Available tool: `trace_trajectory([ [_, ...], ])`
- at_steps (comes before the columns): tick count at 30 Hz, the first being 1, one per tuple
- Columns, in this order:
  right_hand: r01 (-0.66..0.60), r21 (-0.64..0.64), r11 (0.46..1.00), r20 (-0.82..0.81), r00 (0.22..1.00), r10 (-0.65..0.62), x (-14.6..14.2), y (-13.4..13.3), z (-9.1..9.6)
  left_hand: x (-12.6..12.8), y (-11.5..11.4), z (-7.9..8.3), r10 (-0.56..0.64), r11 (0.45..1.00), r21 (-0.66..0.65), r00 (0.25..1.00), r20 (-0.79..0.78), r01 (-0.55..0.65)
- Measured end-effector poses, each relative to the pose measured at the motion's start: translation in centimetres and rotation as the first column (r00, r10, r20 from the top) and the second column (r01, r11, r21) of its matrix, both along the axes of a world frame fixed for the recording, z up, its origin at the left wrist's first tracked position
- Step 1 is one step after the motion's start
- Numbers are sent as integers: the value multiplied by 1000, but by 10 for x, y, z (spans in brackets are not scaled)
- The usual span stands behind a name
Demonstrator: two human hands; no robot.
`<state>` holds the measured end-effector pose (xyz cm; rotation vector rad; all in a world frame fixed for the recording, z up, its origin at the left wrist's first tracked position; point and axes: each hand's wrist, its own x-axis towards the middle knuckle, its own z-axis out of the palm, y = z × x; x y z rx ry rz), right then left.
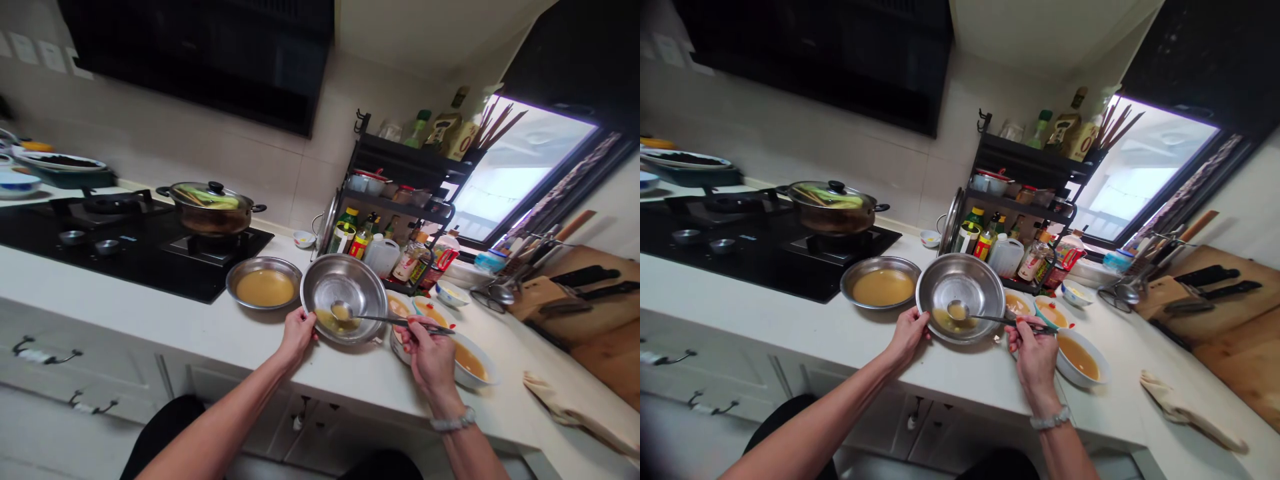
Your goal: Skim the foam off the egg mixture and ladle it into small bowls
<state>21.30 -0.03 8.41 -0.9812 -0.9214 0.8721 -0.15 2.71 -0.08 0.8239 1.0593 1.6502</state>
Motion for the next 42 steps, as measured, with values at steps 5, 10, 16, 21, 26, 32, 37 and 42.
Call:
trace_trajectory([
  [5, 1, 22, 1000, -15, 1000, -1, -7, 5, 17, 1, 0, 2, 2, 1000, -2, 1000, -5, -2],
  [10, -45, 69, 997, -6, 999, 45, -31, 15, 38, 2, 1, 1, 10, 1000, -9, 1000, 0, -10],
  [16, -170, 146, 975, 19, 985, 169, -87, 30, 44, 3, 4, -5, 14, 1000, -10, 1000, 12, -14],
  [21, -271, 222, 937, 300, 933, 199, -126, 36, 22, 5, 7, -6, 11, 1000, -1, 1000, 2, -11],
  [26, -480, 408, 777, 669, 736, 104, -125, 24, 5, 4, 6, -3, -12, 1000, 10, 1000, 14, 12],
  [32, -289, 502, 816, 645, 753, -130, -68, 9, 9, 3, 1, 0, 6, 1000, -10, 1000, 11, -6],
  [37, -102, 341, 935, 641, 752, -151, -8, -1, 2, 2, 0, 1, 3, 1000, 6, 1000, -24, -3],
  [42, -30, 252, 967, 672, 724, -153, 22, -20, -11, 1, -2, 2, -1, 999, 38, 999, -50, 3],
])
